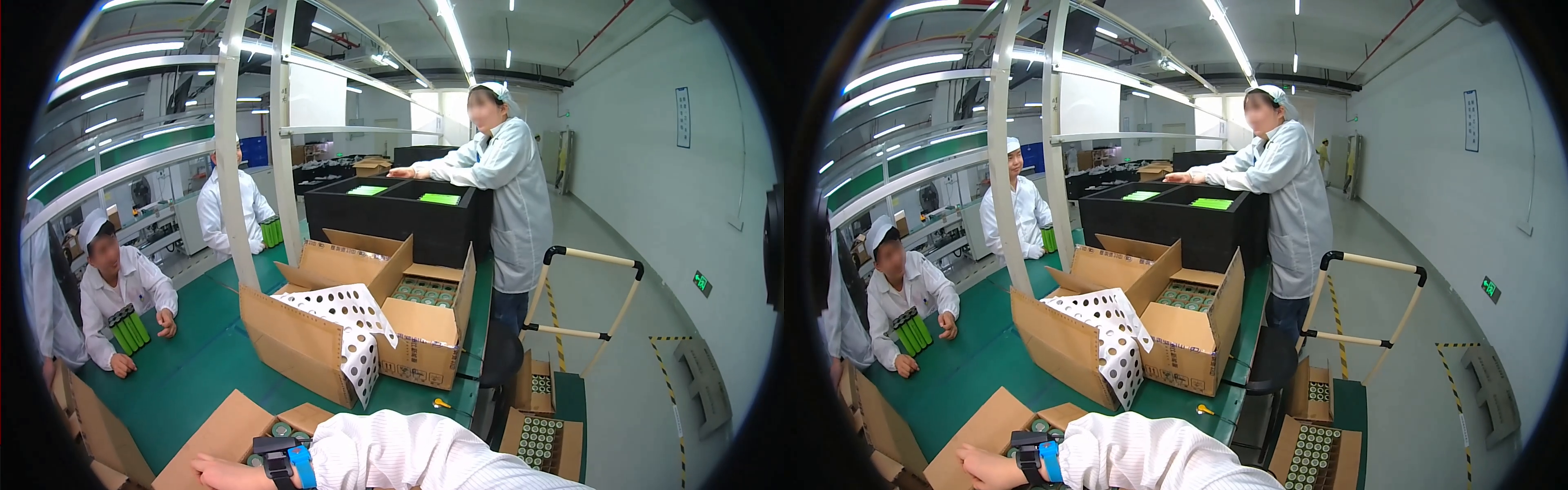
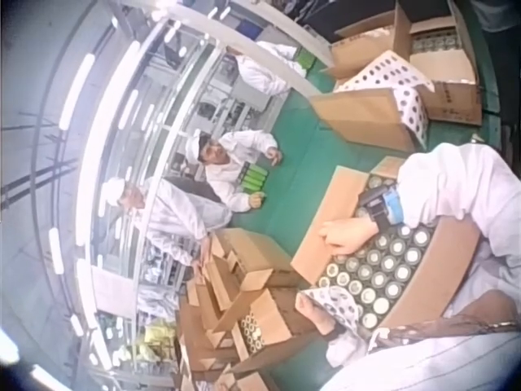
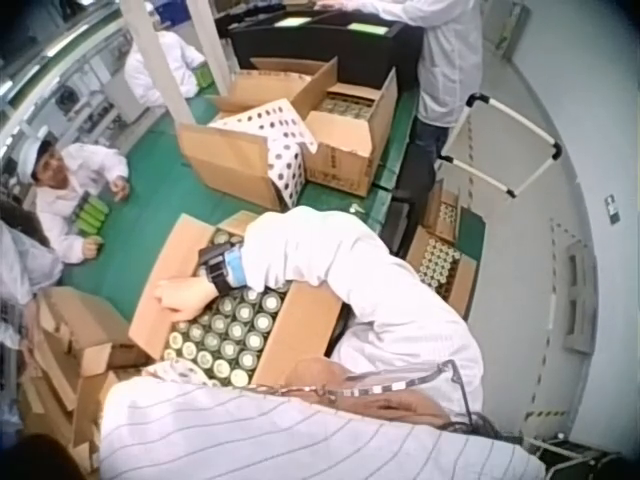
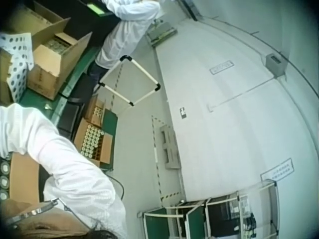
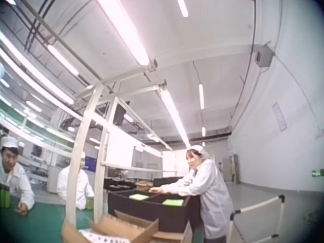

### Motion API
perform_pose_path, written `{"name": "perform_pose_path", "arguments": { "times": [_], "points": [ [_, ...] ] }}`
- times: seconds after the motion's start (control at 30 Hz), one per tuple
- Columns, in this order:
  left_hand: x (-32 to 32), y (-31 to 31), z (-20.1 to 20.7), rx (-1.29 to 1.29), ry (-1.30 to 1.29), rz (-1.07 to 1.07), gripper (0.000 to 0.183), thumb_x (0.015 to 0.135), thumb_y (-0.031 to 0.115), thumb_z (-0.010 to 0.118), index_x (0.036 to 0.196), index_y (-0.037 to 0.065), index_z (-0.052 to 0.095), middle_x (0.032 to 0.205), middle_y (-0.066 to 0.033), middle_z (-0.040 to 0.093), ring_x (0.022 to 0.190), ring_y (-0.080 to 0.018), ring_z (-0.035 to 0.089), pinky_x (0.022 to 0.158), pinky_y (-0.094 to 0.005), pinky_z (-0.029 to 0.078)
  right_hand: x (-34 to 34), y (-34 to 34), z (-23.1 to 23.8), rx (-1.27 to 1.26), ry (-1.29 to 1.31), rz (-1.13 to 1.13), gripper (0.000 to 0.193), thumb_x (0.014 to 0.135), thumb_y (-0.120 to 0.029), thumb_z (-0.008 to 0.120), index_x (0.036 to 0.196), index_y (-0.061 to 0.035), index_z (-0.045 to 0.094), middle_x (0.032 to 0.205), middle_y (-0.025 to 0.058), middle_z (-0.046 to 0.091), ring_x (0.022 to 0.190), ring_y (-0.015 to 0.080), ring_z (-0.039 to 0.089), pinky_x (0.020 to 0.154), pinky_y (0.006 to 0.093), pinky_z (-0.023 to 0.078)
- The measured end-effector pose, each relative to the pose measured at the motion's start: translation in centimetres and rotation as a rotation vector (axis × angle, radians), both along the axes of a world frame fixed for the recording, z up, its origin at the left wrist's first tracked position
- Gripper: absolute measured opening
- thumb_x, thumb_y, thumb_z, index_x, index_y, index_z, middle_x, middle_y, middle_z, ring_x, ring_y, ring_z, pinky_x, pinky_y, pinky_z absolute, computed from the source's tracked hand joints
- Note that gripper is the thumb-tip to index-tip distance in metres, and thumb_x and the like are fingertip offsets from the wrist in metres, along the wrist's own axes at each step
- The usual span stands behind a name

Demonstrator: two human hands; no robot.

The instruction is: The person peels circular stickers from a sheet and applies them to the tops of cylindrical batteries arranged in a cardboard box. After finishing the sheet, the person picks up a single green sticker from the table and applies it to one of the batteries.

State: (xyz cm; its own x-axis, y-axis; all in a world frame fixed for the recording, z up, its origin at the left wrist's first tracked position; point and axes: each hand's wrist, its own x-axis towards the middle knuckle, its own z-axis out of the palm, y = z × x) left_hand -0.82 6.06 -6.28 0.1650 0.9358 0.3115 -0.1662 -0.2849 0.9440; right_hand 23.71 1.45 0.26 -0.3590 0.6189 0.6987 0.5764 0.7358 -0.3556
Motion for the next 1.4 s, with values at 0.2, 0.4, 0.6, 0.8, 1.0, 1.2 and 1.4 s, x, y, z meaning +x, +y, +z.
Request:
{"name": "perform_pose_path", "arguments": {
  "times": [0.2,0.4,0.6,0.8,1.0,1.2,1.4],
  "points": [
    [-0.1,0.3,-1.0,0.013,0.01,0.008,0.025,0.092,0.026,0.045,0.088,0.001,0.05,0.083,-0.0055,0.051,0.076,-0.0136,0.047,0.065,-0.0283,0.04,-0.1,0.5,-0.5,0.012,0.014,0.003,0.027,0.07,-0.024,0.058,0.057,0.0001,0.056,0.071,0.0194,0.052,0.072,0.0339,0.048,0.068,0.0415,0.04],
    [0.0,0.4,-1.9,0.026,0.018,0.019,0.026,0.092,0.027,0.044,0.091,0.001,0.05,0.087,-0.0066,0.051,0.079,-0.0147,0.048,0.067,-0.0292,0.041,-0.1,0.6,-0.7,0.029,0.016,-0.004,0.027,0.07,-0.024,0.058,0.057,-0.0003,0.056,0.071,0.0193,0.052,0.071,0.0337,0.048,0.067,0.0412,0.041],
    [0.1,0.3,-2.4,0.04,0.026,0.032,0.028,0.092,0.027,0.044,0.094,0.0,0.05,0.09,-0.0078,0.051,0.082,-0.0157,0.048,0.07,-0.0301,0.042,0.1,0.1,-0.1,0.005,0.024,0.008,0.025,0.069,-0.022,0.059,0.057,0.0001,0.056,0.071,0.0191,0.052,0.071,0.0338,0.048,0.066,0.0416,0.041],
    [0.4,0.5,-2.7,0.056,0.04,0.039,0.029,0.092,0.028,0.043,0.097,0.0,0.05,0.094,-0.009,0.052,0.085,-0.0167,0.049,0.072,-0.0311,0.042,0.2,0.3,-0.1,0.014,0.027,0.008,0.025,0.068,-0.022,0.059,0.055,-0.0002,0.054,0.071,0.0188,0.052,0.071,0.0338,0.049,0.064,0.0412,0.041],
    [-4.6,-2.8,-2.0,0.064,0.086,0.204,0.031,0.092,0.029,0.043,0.101,-0.001,0.05,0.097,-0.0101,0.052,0.088,-0.0178,0.049,0.074,-0.032,0.043,-1.8,0.4,-1.1,-0.159,0.145,0.043,0.013,0.063,-0.003,0.056,0.059,0.0031,0.045,0.085,0.0177,0.046,0.084,0.0335,0.044,0.071,0.0385,0.04],
    [1.5,-5.8,6.0,-0.003,-0.043,-0.002,0.02,0.091,0.019,0.047,0.075,0.007,0.049,0.069,0.005,0.045,0.064,-0.0059,0.042,0.058,-0.0207,0.037,1.1,-1.3,0.6,-0.253,-0.031,-0.035,0.015,0.073,-0.012,0.059,0.067,0.0006,0.052,0.093,0.0152,0.051,0.094,0.0322,0.046,0.08,0.0389,0.042],
    [-0.4,-4.6,3.6,-0.034,-0.227,-0.14,0.028,0.088,0.023,0.053,0.074,-0.002,0.054,0.063,-0.0054,0.057,0.053,-0.009,0.05,0.049,-0.0199,0.037,0.7,-1.2,1.5,-0.316,-0.032,0.043,0.013,0.077,-0.01,0.059,0.071,0.0,0.053,0.098,0.012,0.051,0.096,0.0298,0.046,0.084,0.0361,0.039]
  ]
}}
